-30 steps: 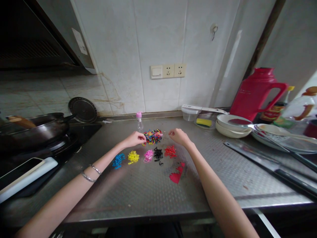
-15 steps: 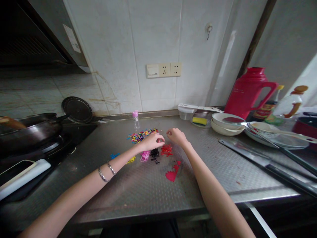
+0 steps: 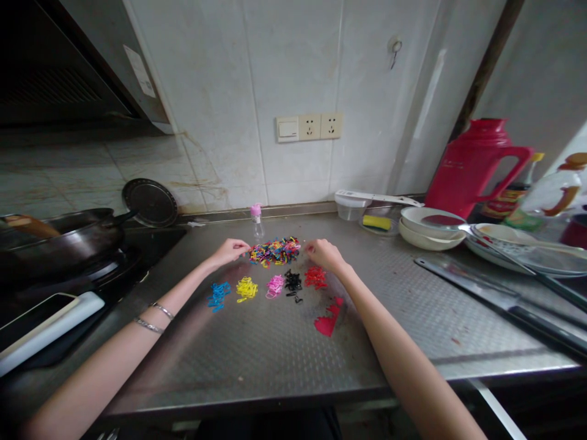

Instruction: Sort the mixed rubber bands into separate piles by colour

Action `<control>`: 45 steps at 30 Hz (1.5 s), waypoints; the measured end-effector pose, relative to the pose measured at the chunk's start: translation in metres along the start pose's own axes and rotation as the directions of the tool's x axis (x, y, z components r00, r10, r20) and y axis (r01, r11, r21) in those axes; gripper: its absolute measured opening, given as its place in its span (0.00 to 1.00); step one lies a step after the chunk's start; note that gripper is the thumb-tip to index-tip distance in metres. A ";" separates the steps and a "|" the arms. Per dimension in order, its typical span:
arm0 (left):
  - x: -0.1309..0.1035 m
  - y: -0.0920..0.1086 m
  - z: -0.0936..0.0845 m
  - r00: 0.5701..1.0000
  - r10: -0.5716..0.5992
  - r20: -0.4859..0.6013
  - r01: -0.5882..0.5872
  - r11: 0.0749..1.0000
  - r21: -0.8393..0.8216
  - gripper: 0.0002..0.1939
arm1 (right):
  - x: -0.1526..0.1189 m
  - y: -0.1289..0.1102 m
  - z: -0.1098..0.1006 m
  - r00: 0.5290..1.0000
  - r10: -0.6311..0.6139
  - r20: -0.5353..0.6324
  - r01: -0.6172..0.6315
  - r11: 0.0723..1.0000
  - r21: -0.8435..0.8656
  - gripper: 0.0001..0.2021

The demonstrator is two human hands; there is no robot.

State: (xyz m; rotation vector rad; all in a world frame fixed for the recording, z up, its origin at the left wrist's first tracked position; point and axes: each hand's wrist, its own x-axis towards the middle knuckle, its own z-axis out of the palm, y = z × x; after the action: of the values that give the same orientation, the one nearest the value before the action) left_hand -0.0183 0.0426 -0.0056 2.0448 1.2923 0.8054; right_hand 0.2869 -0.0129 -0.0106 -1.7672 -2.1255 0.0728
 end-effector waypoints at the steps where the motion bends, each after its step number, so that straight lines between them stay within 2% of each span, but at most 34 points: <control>1: -0.002 -0.002 -0.002 1.000 -0.028 -0.004 0.028 1.000 -0.012 0.15 | 0.000 -0.002 0.001 1.000 -0.025 -0.004 0.025 1.000 0.014 0.12; 6: -0.013 0.000 -0.002 0.996 -0.082 0.019 0.083 0.995 -0.056 0.15 | -0.001 -0.015 0.010 0.993 -0.121 0.004 0.121 0.992 0.036 0.09; 13: -0.024 0.009 -0.006 0.997 -0.077 0.003 0.077 0.995 -0.064 0.13 | -0.003 -0.024 0.015 0.991 -0.131 0.000 0.131 0.990 -0.044 0.09; 18: -0.022 -0.002 -0.010 0.997 -0.082 -0.012 0.081 0.994 -0.072 0.13 | -0.005 -0.026 0.011 0.994 -0.109 0.014 0.109 0.992 -0.059 0.10; 25: -0.022 -0.014 -0.012 0.985 -0.172 -0.023 0.169 0.980 -0.106 0.13 | -0.006 -0.018 0.008 0.993 -0.108 -0.039 0.107 0.994 -0.013 0.12; 31: -0.021 -0.027 -0.009 0.978 -0.200 -0.055 0.190 0.970 -0.151 0.13 | -0.007 -0.016 0.006 0.995 -0.084 -0.058 0.085 0.996 0.012 0.11; 38: -0.016 -0.037 -0.006 0.967 -0.237 -0.092 0.225 0.967 -0.122 0.13 | -0.004 -0.019 -0.002 0.990 -0.112 -0.083 0.117 0.991 0.061 0.11; 42: -0.015 -0.041 -0.007 0.968 -0.242 -0.069 0.231 0.963 -0.138 0.14 | 0.004 -0.035 -0.010 0.981 -0.159 -0.114 0.171 0.979 0.112 0.11; 45: -0.016 -0.040 -0.008 0.974 -0.217 -0.062 0.207 0.968 -0.138 0.14 | 0.007 -0.061 -0.011 0.964 -0.245 -0.099 0.257 0.956 0.143 0.11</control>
State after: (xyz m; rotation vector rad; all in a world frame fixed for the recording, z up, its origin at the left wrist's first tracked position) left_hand -0.0523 0.0440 -0.0335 1.7532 1.4337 0.8525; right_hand 0.2320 -0.0216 0.0184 -1.3785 -2.2034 0.0956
